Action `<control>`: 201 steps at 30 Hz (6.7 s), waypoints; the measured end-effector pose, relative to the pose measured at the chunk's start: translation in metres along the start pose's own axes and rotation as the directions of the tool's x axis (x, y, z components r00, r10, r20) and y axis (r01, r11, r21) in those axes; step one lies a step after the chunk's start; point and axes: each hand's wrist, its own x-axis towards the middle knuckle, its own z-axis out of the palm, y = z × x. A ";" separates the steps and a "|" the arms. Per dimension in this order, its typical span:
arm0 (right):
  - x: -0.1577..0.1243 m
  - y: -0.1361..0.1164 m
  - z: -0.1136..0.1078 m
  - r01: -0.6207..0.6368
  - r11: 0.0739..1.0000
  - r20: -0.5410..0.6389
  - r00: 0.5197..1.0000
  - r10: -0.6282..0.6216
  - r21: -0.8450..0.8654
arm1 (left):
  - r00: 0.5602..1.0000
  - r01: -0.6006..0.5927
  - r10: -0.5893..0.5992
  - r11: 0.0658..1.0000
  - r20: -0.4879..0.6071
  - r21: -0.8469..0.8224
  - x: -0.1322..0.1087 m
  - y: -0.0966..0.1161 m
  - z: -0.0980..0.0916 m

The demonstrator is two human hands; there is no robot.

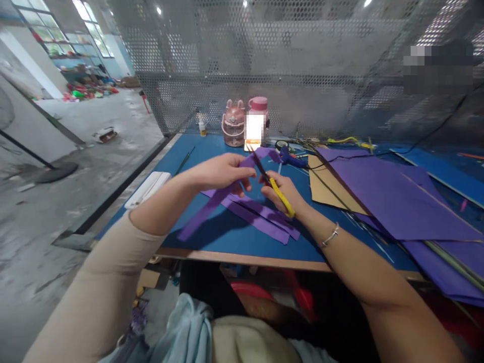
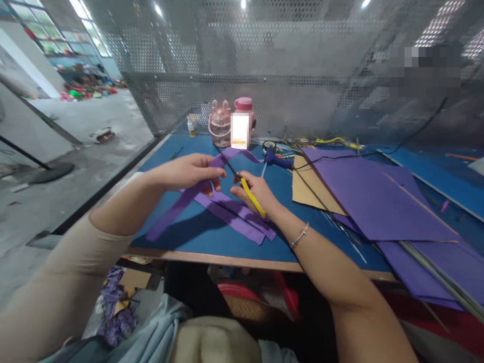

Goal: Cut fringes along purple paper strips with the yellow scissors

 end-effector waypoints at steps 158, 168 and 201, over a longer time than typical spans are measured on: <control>-0.020 0.042 0.001 0.127 0.944 0.231 0.971 -0.056 -0.305 | 0.941 -0.178 0.116 0.968 -0.317 -0.174 -0.002 -0.110 0.057; -0.019 0.040 0.002 0.143 0.936 0.206 0.975 -0.078 -0.321 | 0.940 -0.146 0.064 0.964 -0.334 -0.224 -0.001 -0.110 0.057; -0.019 0.040 0.004 0.162 0.925 0.184 0.978 -0.103 -0.344 | 0.917 -0.192 0.116 0.967 -0.381 -0.167 -0.001 -0.113 0.057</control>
